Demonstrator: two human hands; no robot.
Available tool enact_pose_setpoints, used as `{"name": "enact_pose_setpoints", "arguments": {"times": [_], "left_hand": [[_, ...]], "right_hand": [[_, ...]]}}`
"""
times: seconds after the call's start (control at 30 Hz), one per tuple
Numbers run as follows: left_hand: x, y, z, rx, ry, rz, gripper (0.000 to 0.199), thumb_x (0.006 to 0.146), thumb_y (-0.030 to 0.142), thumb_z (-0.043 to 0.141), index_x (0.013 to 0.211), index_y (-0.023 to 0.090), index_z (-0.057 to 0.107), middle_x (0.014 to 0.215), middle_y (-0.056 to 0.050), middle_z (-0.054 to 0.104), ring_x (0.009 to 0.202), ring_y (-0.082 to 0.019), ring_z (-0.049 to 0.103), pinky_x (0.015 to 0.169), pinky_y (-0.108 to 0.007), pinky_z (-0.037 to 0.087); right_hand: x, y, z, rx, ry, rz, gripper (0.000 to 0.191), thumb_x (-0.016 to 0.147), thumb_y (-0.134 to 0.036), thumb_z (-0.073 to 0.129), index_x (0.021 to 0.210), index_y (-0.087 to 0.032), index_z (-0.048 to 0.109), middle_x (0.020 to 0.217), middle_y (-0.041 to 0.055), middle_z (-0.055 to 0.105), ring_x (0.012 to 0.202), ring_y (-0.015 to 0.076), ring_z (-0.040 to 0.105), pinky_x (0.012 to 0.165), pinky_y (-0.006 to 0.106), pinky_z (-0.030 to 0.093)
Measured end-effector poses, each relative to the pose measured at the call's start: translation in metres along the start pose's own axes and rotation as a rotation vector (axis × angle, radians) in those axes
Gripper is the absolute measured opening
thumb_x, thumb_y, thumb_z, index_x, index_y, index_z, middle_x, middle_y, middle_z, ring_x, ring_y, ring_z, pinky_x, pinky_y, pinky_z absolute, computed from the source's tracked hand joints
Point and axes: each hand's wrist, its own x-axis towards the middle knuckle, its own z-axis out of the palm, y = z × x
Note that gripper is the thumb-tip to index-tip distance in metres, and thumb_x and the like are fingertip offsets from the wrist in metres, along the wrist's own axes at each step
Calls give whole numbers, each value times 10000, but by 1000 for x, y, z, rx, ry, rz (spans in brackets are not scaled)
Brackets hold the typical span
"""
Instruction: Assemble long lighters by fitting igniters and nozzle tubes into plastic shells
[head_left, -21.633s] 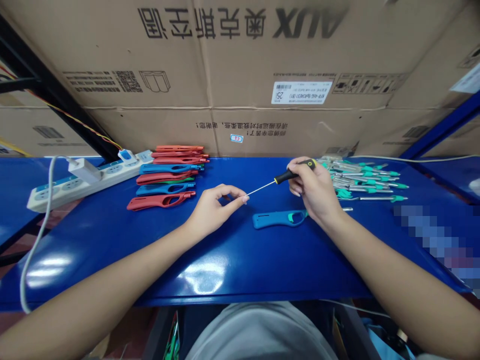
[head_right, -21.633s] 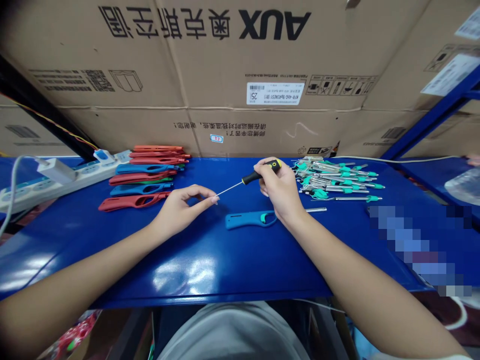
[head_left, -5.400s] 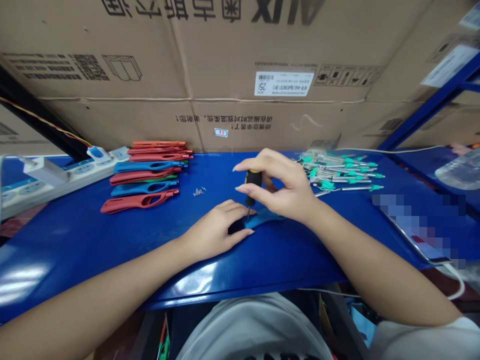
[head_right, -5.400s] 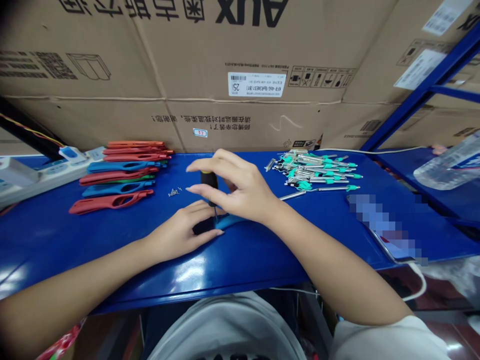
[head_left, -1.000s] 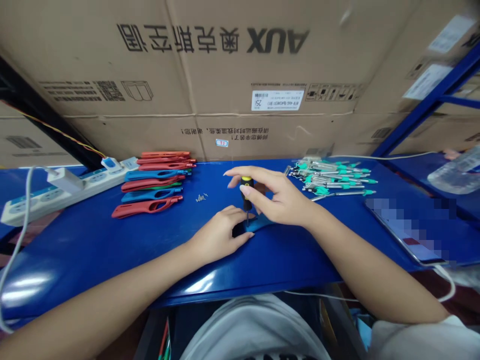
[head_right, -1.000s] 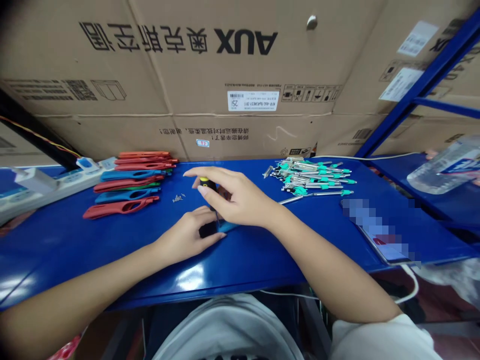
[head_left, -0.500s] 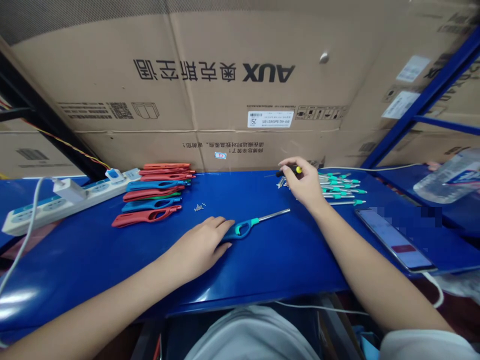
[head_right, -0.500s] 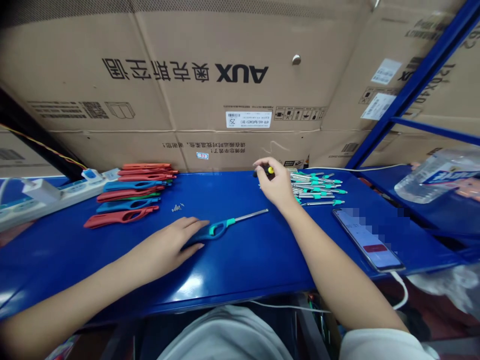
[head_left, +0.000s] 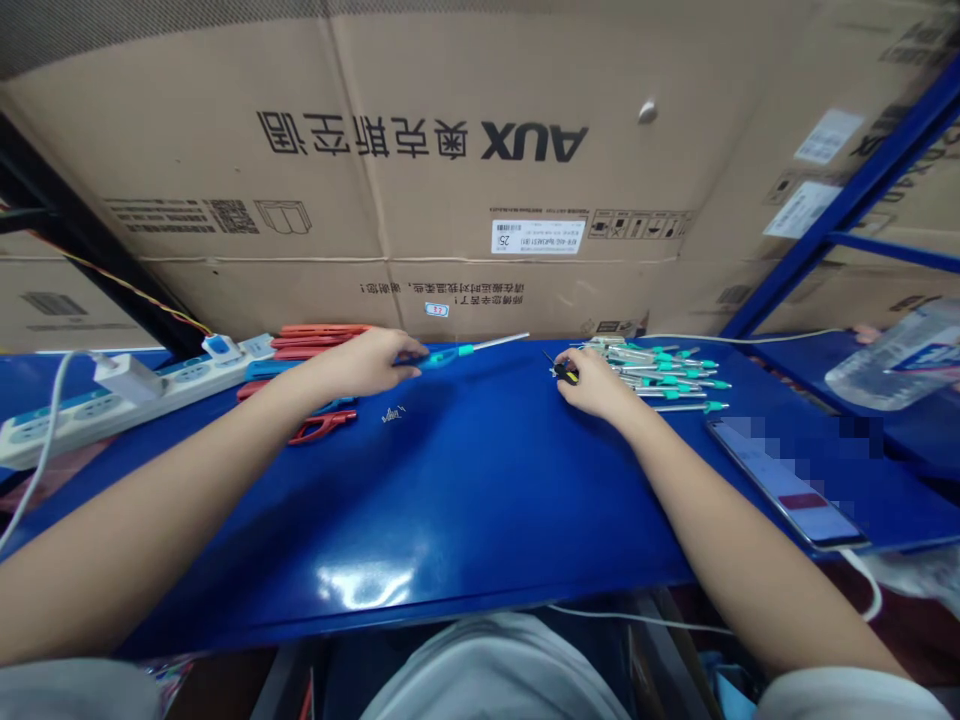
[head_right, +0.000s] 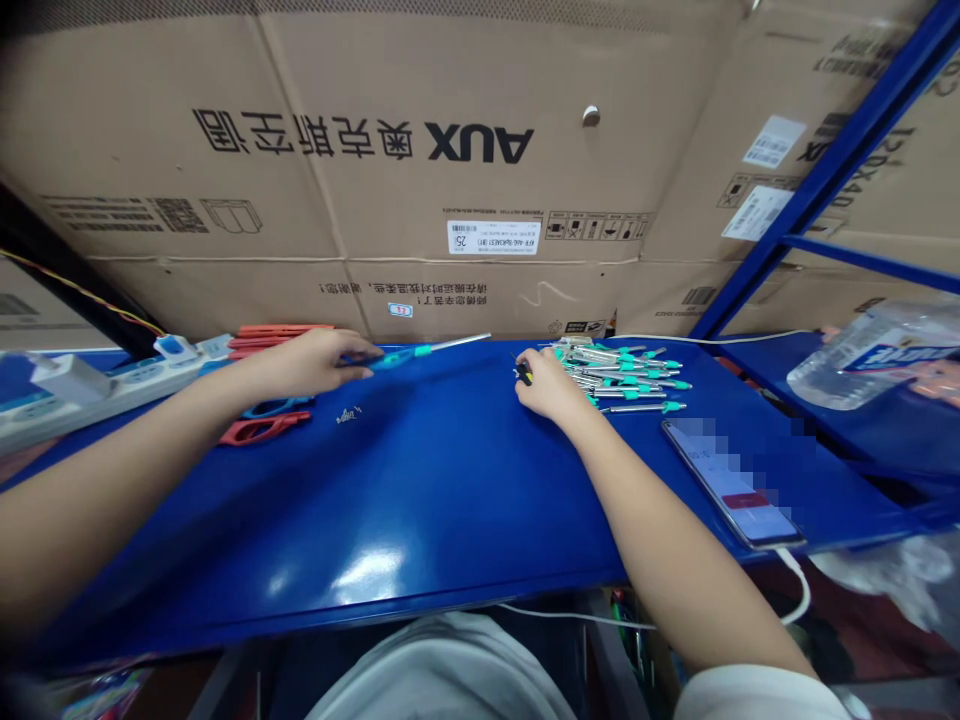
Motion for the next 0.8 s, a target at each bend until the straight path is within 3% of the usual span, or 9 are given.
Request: {"name": "enact_pose_setpoints", "arguments": {"times": [0.1, 0.37, 0.8], "left_hand": [[23, -10, 7, 92, 58, 26, 400, 894, 227, 546, 1260, 114, 659, 1246, -158, 687, 1149, -301, 649, 1005, -400, 489], [69, -20, 51, 109, 90, 116, 359, 906, 147, 545, 1244, 144, 665, 1196, -140, 681, 1111, -258, 661, 996, -367, 498], [88, -29, 71, 109, 151, 112, 378, 936, 142, 479, 1266, 150, 664, 1207, -150, 673, 1159, -254, 632, 1041, -372, 479]], "right_hand": [[-5, -7, 8, -5, -51, -37, 305, 844, -172, 643, 1147, -159, 671, 1130, 127, 590, 1055, 239, 609, 1017, 385, 471], [-10, -18, 12, -39, -140, -58, 312, 880, -212, 616, 1182, -150, 667, 1190, 144, 569, 1098, 243, 606, 1023, 355, 459], [-9, -13, -1, -138, -181, 47, 312, 873, -188, 598, 1179, -159, 650, 1157, 157, 681, 1093, 270, 635, 953, 338, 463]]}}
